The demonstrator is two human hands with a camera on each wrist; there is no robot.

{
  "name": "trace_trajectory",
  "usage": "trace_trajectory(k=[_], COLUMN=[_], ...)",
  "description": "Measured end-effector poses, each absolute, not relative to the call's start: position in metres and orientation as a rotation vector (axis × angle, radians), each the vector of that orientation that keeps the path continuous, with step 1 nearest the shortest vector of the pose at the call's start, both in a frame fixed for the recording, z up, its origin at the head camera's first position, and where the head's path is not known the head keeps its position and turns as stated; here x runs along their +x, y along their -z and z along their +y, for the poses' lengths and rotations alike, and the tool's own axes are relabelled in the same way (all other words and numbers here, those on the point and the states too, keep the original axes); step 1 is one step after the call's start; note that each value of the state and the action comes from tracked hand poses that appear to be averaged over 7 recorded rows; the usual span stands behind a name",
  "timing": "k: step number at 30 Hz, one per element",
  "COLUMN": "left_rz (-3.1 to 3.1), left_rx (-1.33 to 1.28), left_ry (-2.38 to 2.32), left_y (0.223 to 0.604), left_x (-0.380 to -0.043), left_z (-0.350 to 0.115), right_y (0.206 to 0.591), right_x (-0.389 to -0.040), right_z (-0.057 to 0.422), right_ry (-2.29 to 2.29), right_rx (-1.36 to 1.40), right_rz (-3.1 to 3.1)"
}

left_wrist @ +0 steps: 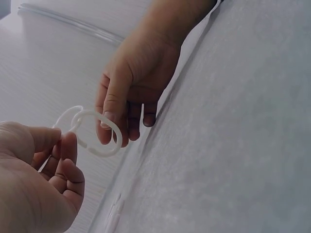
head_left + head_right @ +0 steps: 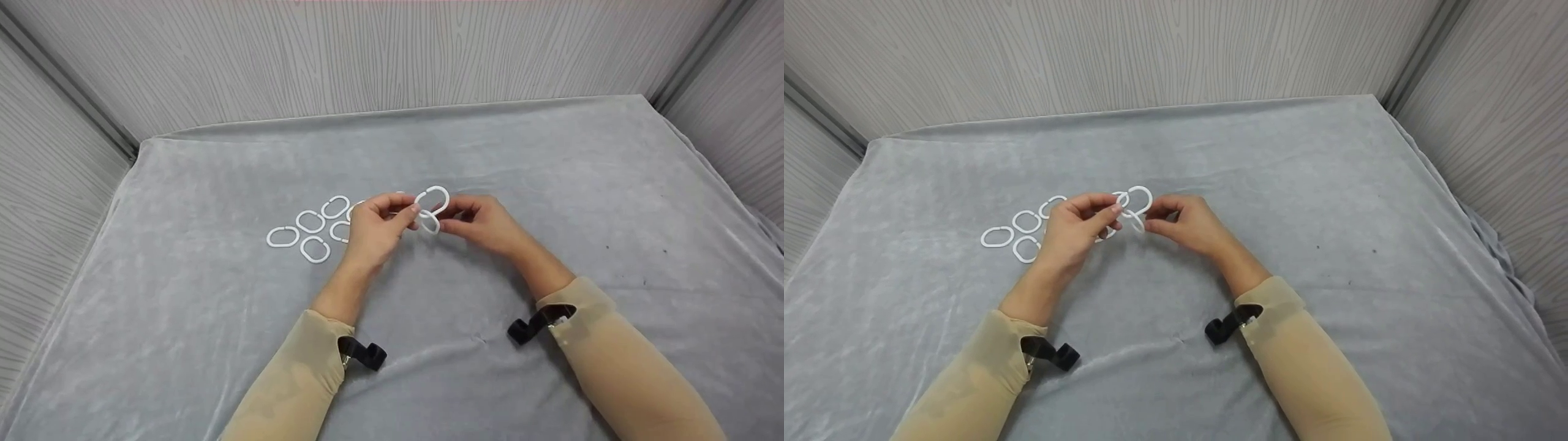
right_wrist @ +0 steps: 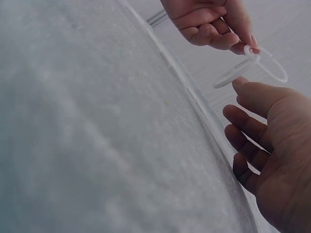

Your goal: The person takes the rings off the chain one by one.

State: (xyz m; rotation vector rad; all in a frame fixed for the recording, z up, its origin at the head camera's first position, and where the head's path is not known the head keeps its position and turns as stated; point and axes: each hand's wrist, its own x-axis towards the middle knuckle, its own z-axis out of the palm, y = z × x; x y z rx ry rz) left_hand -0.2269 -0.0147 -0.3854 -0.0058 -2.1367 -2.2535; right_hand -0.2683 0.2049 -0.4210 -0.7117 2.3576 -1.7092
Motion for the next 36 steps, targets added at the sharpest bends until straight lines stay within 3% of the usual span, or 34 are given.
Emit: trace_trajectory(k=[36], left_rz=[-2.103], left_rx=[0.038], left_ry=[2.219], left_y=[0.3894], left_x=[-0.2267], left_z=[-0.0141], right_y=[0.4182], right_x=[-0.2655], right_z=[0.1992], right_ry=[1.765], right_rx=[-0.815], right_rz=[2.296])
